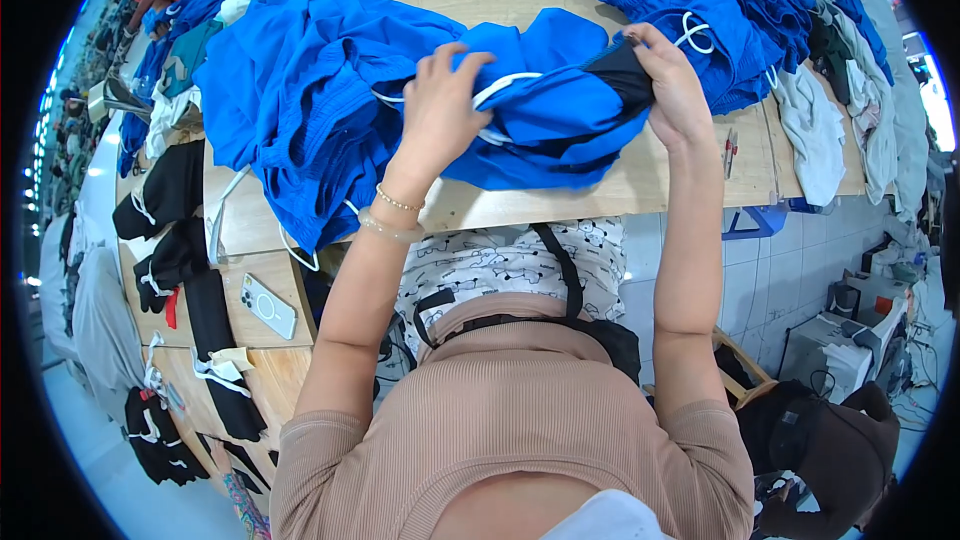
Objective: Inspecting and bundling blue athletic shorts using a white plastic strap in a garment factory.
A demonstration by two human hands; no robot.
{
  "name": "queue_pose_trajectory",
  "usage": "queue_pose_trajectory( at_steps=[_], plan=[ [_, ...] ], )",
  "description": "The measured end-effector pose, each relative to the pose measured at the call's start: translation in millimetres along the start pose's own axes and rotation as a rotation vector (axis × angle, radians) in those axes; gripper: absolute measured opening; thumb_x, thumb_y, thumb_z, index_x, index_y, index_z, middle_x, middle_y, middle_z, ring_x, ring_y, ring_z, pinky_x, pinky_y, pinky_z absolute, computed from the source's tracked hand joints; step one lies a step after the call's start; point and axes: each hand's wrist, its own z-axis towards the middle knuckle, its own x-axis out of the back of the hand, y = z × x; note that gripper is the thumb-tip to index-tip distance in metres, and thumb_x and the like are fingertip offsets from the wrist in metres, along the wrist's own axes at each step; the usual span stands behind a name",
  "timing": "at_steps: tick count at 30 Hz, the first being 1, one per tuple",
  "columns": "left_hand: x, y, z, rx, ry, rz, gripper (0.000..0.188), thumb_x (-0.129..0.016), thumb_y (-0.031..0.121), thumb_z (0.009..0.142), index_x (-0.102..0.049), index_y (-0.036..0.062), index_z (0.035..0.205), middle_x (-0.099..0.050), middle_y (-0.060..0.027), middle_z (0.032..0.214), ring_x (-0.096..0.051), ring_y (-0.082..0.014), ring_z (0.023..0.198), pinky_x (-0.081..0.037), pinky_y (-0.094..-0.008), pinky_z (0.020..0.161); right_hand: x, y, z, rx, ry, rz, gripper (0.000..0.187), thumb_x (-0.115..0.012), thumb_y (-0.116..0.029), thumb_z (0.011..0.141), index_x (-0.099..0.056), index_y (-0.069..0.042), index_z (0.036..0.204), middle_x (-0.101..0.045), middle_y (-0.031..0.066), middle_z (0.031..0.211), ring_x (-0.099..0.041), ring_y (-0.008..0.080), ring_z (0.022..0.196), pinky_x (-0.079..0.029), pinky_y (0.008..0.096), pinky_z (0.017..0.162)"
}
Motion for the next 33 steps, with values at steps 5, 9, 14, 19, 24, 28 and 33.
queue_pose_trajectory(
  at_steps=[5,9,14,19,24,28,33],
  plan=[
    [-10.4,-36.9,-7.7,0.312,-0.322,-0.22,0.027,-0.072,0.01,0.071,-0.064,-0.004,0.093,-0.066,-0.0097,0.081,-0.056,-0.0217,0.064,-0.046,-0.0298,0.065,14.8,18.0,-4.6,0.038,0.243,-0.276,0.007,-0.048,-0.008,0.093,-0.054,-0.005,0.089,-0.055,0.0015,0.084,-0.05,0.0061,0.074,-0.04,0.0217,0.067],
    [3.9,-32.4,-8.1,0.391,-0.5,-0.896,0.02,-0.067,0.014,0.083,-0.065,-0.0047,0.091,-0.056,0.005,0.079,-0.047,-0.004,0.072,-0.04,-0.0218,0.062,28.8,43.5,1.9,0.496,0.495,-1.122,0.007,-0.059,-0.008,0.084,-0.054,-0.005,0.089,-0.056,0.0104,0.084,-0.052,0.0238,0.078,-0.041,0.0343,0.068],
    [12.9,-28.0,-5.1,0.356,-0.381,-1.118,0.019,-0.058,0.02,0.092,-0.065,0.0022,0.092,-0.053,0.0077,0.076,-0.042,-0.001,0.071,-0.037,-0.018,0.063,-35.4,17.9,-19.0,0.684,0.022,-0.899,0.032,-0.071,-0.021,0.073,-0.058,-0.006,0.098,-0.054,0.0119,0.105,-0.048,0.0284,0.102,-0.039,0.0365,0.089],
    [29.1,-23.2,1.9,0.249,-0.376,-1.514,0.02,-0.053,0.019,0.095,-0.059,0.0023,0.105,-0.061,0.0038,0.092,-0.052,-0.0016,0.081,-0.045,-0.0191,0.074,-53.7,9.5,-17.2,0.139,-0.443,-0.626,0.066,-0.077,-0.018,0.069,-0.049,-0.007,0.128,-0.057,0.0108,0.114,-0.052,0.0207,0.106,-0.04,0.032,0.093],
    [25.1,-37.5,18.4,0.294,-0.165,-0.927,0.013,-0.053,0.012,0.092,-0.06,0.0015,0.096,-0.062,-0.0012,0.084,-0.056,-0.0095,0.076,-0.046,-0.0239,0.072,-46.7,11.8,1.8,-0.15,-0.564,-0.39,0.034,-0.071,-0.009,0.075,-0.063,0.003,0.106,-0.065,0.0019,0.086,-0.058,0.0078,0.077,-0.047,0.0236,0.077],
    [15.8,1.2,6.5,0.127,0.511,-0.442,0.007,-0.059,0.006,0.084,-0.056,-0.0001,0.087,-0.055,-0.0093,0.079,-0.056,-0.0184,0.072,-0.046,-0.0272,0.068,-46.5,10.8,2.5,-0.15,-0.35,-0.392,0.016,-0.065,-0.013,0.08,-0.066,0.001,0.089,-0.065,0.0008,0.082,-0.055,0.0052,0.073,-0.044,0.0209,0.068],
    [0.0,36.3,-10.6,0.036,0.37,-0.559,0.022,-0.07,0.006,0.076,-0.058,0.0003,0.093,-0.057,-0.0098,0.086,-0.057,-0.0191,0.073,-0.048,-0.0292,0.066,-60.3,3.6,-9.3,-0.068,-0.317,-0.404,0.021,-0.059,-0.017,0.088,-0.066,0.002,0.088,-0.061,-0.0016,0.077,-0.051,0.0049,0.073,-0.043,0.0214,0.067]
  ],
)
